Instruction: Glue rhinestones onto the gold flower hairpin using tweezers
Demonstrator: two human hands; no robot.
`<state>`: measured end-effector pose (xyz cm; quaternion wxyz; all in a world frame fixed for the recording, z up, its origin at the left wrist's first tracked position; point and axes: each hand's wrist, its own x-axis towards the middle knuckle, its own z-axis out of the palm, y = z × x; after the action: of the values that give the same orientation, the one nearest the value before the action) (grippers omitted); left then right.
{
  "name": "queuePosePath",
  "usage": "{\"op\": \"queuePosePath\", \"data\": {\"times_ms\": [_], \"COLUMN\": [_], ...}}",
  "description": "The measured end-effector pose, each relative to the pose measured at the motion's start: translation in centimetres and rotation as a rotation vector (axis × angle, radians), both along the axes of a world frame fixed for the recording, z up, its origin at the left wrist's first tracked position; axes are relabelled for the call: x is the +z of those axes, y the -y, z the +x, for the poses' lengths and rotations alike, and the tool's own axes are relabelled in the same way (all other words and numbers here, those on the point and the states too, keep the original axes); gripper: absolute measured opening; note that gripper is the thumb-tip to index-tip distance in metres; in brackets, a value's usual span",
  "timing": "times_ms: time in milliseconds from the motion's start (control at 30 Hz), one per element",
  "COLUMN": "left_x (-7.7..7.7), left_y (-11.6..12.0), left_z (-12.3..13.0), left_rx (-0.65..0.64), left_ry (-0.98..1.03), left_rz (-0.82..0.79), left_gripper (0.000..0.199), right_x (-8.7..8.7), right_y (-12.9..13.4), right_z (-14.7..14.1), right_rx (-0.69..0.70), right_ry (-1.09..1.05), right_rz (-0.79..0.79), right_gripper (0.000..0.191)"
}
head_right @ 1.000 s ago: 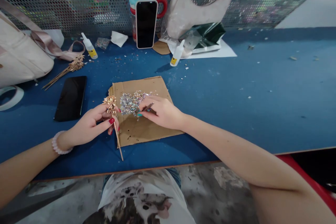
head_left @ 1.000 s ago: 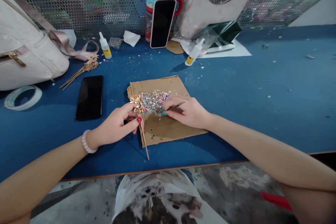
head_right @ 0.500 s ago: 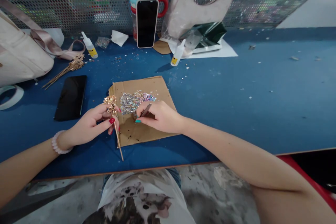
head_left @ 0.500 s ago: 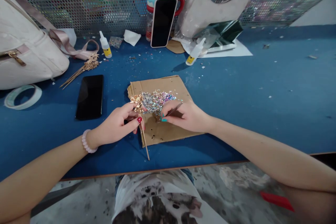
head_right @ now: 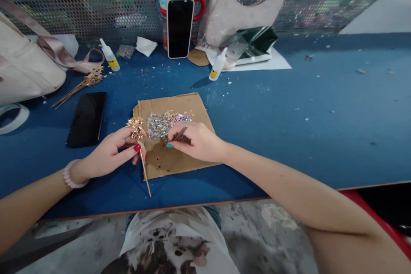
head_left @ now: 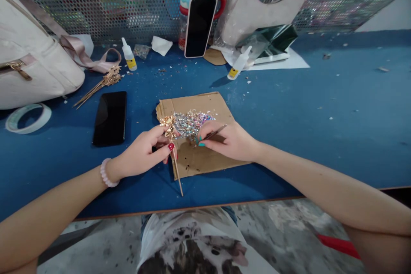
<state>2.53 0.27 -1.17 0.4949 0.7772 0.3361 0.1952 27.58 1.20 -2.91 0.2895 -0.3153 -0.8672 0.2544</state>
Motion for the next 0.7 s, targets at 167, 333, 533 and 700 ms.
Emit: {"op": "queuePosePath", "data": {"times_ms": [167,333,533,700], "left_x": [-0.03,-0.01,0.06,-0.04], "left_y": [-0.02,-0.01,0.01,0.01], "left_z": [-0.03,0.00,0.04,0.02], "left_rx": [-0.006,-0.008,-0.006,-0.013], "left_ry": [-0.002,-0.002,-0.007,0.003], "left_rz": [0.008,0.018,0.027,0.015], "left_gripper": [0.024,0.026,0.029,0.029], "right_x": [-0.24,-0.24,-0.15,-0.12], "right_y": [-0.15,-0.14,-0.11,-0.16], "right_z": [-0.05,-0.09,-0.07,-0.07], "right_rx": [-0.007,0.000,-0.004,-0.005], "right_ry": [0.014,0.026,0.032,0.036], "right_rz": [0.093,0.121,0.112,0.105], "right_gripper": [0.008,0.009,0.009,0.009]}}
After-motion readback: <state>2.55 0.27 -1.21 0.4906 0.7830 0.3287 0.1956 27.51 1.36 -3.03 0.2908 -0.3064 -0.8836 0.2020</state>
